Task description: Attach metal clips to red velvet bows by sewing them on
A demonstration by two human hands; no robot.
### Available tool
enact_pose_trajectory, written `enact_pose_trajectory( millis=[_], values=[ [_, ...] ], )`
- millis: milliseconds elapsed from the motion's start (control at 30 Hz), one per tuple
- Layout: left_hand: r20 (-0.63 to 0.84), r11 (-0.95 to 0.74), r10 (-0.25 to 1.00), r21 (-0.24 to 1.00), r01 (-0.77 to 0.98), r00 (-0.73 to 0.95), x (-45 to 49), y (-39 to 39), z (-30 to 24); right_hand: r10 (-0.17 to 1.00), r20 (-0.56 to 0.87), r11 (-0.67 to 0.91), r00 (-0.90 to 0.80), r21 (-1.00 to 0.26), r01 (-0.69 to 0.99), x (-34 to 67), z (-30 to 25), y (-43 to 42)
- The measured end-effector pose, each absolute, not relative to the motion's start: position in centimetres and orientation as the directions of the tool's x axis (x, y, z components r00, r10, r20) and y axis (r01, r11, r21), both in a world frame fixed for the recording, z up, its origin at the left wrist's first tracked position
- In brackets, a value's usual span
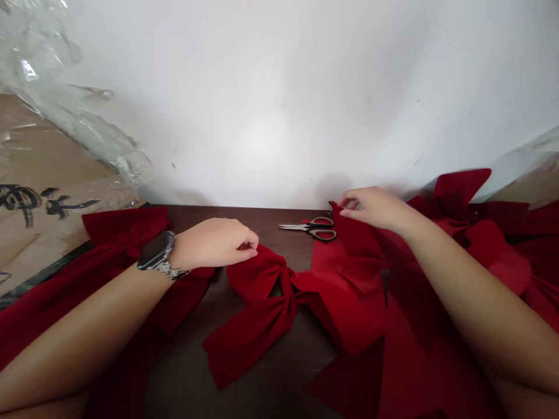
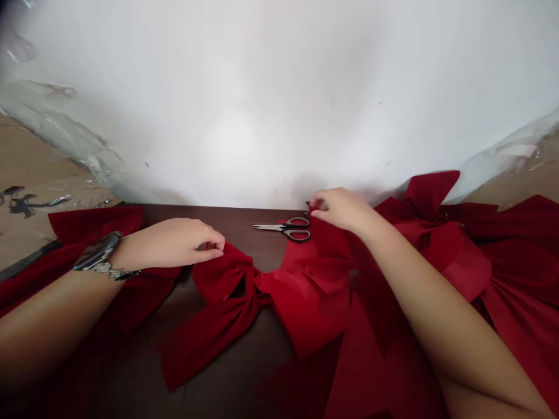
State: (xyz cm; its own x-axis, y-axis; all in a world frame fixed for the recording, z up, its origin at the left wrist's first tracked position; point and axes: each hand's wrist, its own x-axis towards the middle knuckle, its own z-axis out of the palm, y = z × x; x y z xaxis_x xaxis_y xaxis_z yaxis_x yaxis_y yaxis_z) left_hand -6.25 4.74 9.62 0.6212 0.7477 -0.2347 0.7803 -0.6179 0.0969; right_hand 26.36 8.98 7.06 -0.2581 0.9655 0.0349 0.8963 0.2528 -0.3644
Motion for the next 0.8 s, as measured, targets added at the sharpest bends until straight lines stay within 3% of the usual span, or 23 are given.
enact_pose_trajectory(
  millis=[167, 333, 433, 533, 600, 667, 733, 767, 800],
  values=[
    [-0.085, -0.558, 0.823, 0.070, 0.827, 0.562, -5.7, 4.7, 9.9, 0.993, -0.040, 0.093, -0.110, -0.297, 0.950, 31.9, 7.9, 10.6],
    [-0.089, -0.547, 0.826, 0.112, 0.829, 0.557, -5.6, 4.7, 10.2, 0.968, -0.127, 0.153, -0.217, -0.384, 0.911, 30.4, 8.5, 9.3],
    [-0.027, -0.539, 0.837, 0.131, 0.832, 0.546, -5.6, 4.5, 10.5, 0.960, -0.082, 0.209, -0.269, -0.429, 0.879, 28.4, 9.7, 7.8],
    [0.120, -0.582, 0.813, 0.226, 0.781, 0.570, -5.6, 4.3, 10.6, 0.922, 0.072, 0.360, -0.380, -0.518, 0.776, 25.8, 11.6, 4.7],
    [0.223, -0.619, 0.785, 0.275, 0.736, 0.578, -5.6, 4.2, 10.5, 0.833, 0.221, 0.546, -0.507, -0.479, 0.687, 23.6, 12.7, 1.4],
    [0.282, -0.643, 0.765, 0.282, 0.712, 0.580, -5.6, 4.2, 10.4, 0.653, 0.312, 0.755, -0.690, -0.329, 0.567, 21.3, 13.4, -2.2],
    [0.248, -0.661, 0.751, 0.296, 0.690, 0.612, -5.7, 4.0, 10.5, 0.452, 0.276, 0.892, -0.849, -0.121, 0.435, 19.5, 13.4, -5.3],
    [0.188, -0.670, 0.738, 0.317, 0.671, 0.648, -5.7, 3.8, 10.7, 0.374, 0.224, 0.927, -0.900, -0.069, 0.368, 18.8, 13.3, -6.4],
    [0.106, -0.681, 0.713, 0.341, 0.649, 0.693, -5.7, 3.4, 11.0, 0.321, 0.157, 0.946, -0.934, -0.093, 0.309, 18.4, 13.2, -7.2]
  ],
)
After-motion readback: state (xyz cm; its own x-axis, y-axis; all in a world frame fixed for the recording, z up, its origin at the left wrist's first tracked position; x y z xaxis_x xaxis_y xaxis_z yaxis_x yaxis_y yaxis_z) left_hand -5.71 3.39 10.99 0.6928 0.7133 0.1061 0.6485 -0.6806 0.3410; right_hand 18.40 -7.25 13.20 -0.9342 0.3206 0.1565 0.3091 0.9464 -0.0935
